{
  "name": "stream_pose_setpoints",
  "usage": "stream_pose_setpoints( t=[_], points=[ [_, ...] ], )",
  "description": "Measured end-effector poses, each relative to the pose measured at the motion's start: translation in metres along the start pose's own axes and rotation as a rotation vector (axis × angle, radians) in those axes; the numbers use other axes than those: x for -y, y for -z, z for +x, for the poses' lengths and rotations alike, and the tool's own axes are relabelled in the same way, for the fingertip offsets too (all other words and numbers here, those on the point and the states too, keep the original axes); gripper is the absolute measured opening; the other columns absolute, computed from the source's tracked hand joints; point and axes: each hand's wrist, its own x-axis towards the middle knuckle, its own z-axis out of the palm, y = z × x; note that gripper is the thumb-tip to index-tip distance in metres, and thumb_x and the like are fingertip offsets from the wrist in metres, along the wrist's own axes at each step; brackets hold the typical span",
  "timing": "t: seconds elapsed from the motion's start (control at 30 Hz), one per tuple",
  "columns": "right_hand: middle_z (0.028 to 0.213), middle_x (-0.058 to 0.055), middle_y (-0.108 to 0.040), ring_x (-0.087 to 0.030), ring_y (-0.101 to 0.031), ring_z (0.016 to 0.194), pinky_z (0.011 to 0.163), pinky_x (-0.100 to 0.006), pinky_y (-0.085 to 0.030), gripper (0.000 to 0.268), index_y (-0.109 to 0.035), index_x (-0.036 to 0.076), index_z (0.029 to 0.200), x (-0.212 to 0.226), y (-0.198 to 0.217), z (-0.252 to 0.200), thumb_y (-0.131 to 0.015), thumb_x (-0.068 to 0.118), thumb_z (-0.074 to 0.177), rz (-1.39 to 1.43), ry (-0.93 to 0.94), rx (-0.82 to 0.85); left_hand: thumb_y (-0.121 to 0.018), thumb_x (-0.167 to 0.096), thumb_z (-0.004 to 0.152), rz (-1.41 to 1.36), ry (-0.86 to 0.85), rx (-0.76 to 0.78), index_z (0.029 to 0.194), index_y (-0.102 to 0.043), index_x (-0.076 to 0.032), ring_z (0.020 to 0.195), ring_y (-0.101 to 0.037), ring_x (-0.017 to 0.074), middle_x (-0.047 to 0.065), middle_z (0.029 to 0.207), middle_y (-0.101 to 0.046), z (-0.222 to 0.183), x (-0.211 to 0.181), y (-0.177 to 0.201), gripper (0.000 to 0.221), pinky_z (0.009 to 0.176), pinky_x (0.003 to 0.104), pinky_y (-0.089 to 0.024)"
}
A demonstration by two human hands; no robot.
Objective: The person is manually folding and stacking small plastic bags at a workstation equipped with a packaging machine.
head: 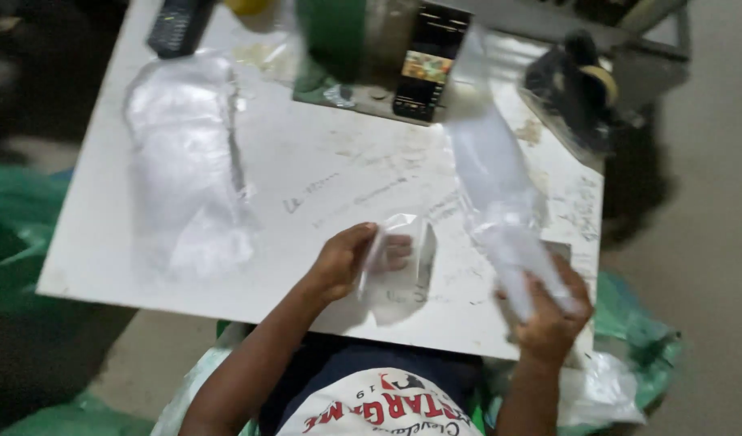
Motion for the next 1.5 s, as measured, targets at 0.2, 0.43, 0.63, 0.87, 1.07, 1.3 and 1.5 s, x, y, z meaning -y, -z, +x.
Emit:
stream_pose_setpoints(
  t=[0.2, 0.43, 0.63, 0.87, 1.07, 1.3, 1.5],
  points=[
    [0.139, -0.016, -0.066, -0.029, -0.072, 0.117, 0.069, -0.025, -0.068, 0.068, -0.065, 0.009, 0.134, 0.000, -0.039, -0.026, -0.064, -0.021, 0.073, -0.594, 0.719, 0.729, -0.044, -0.068, 0.086, -0.019, 0.049, -0.069, 0.129, -0.061, 0.013, 0.108, -0.069, 0.0394, 0.030, 0.118, -0.069, -0.008, 0.008, 0.010, 0.093, 0.103, 0.057, -0.054],
    [0.129, -0.008, -0.073, -0.033, -0.070, 0.117, 0.100, -0.045, -0.054, 0.066, -0.078, 0.019, 0.122, 0.011, -0.052, -0.021, -0.060, -0.018, 0.070, -0.649, 0.537, 0.827, -0.085, -0.018, 0.085, 0.589, -0.212, -0.316, 0.112, -0.074, 0.005, 0.075, -0.072, 0.0242, 0.017, 0.087, -0.073, -0.008, 0.000, 0.036, 0.037, 0.061, 0.035, -0.060],
    [0.124, -0.019, -0.073, -0.028, -0.064, 0.121, 0.106, -0.048, -0.048, 0.043, -0.073, 0.003, 0.125, 0.006, -0.037, -0.013, -0.066, -0.009, 0.084, -0.241, 0.088, 0.469, -0.079, -0.005, 0.088, 0.601, -0.292, -0.376, 0.106, -0.077, 0.009, 0.070, -0.072, 0.0243, 0.021, 0.082, -0.072, -0.020, -0.012, 0.033, 0.022, 0.059, 0.036, -0.065],
    [0.147, -0.028, -0.058, -0.044, -0.076, 0.093, 0.052, -0.046, -0.067, 0.040, -0.067, -0.006, 0.120, 0.049, -0.079, -0.046, -0.070, -0.007, 0.080, 0.292, -0.429, 0.687, -0.075, 0.002, 0.086, 0.550, -0.494, -0.333, 0.092, -0.071, 0.001, 0.056, -0.057, 0.0153, 0.011, 0.070, -0.065, -0.001, 0.035, 0.028, 0.007, 0.049, 0.028, -0.048],
    [0.089, -0.029, -0.068, -0.044, -0.073, 0.065, 0.046, -0.053, -0.065, 0.038, -0.070, -0.008, 0.114, -0.011, -0.084, -0.042, -0.070, -0.014, 0.077, 0.288, -0.634, 0.689, -0.072, -0.011, 0.086, 0.640, -0.744, -0.014, 0.083, -0.065, 0.000, 0.075, -0.050, 0.0150, 0.010, 0.071, -0.060, 0.031, 0.067, 0.071, 0.014, 0.063, 0.034, -0.047],
    [0.097, -0.027, -0.071, -0.039, -0.070, 0.058, 0.039, -0.046, -0.063, 0.031, -0.071, 0.000, 0.108, -0.051, -0.080, -0.001, -0.066, -0.007, 0.078, 0.309, -0.466, 0.560, -0.083, -0.003, 0.083, 1.184, -1.125, -0.188, 0.096, -0.075, 0.003, 0.086, -0.070, 0.0410, 0.023, 0.104, -0.070, 0.008, 0.023, -0.002, 0.017, 0.072, 0.044, -0.057],
    [0.110, -0.022, -0.072, -0.037, -0.073, 0.101, 0.082, -0.047, -0.062, 0.027, -0.077, 0.001, 0.113, -0.018, -0.090, -0.020, -0.062, -0.005, 0.091, -0.339, 0.258, 0.527, -0.055, 0.011, 0.092, 1.693, -1.529, 0.110, 0.126, -0.067, 0.003, 0.088, -0.068, 0.0381, 0.021, 0.142, -0.061, 0.037, 0.052, 0.023, 0.037, 0.068, 0.044, -0.059]
  ],
)
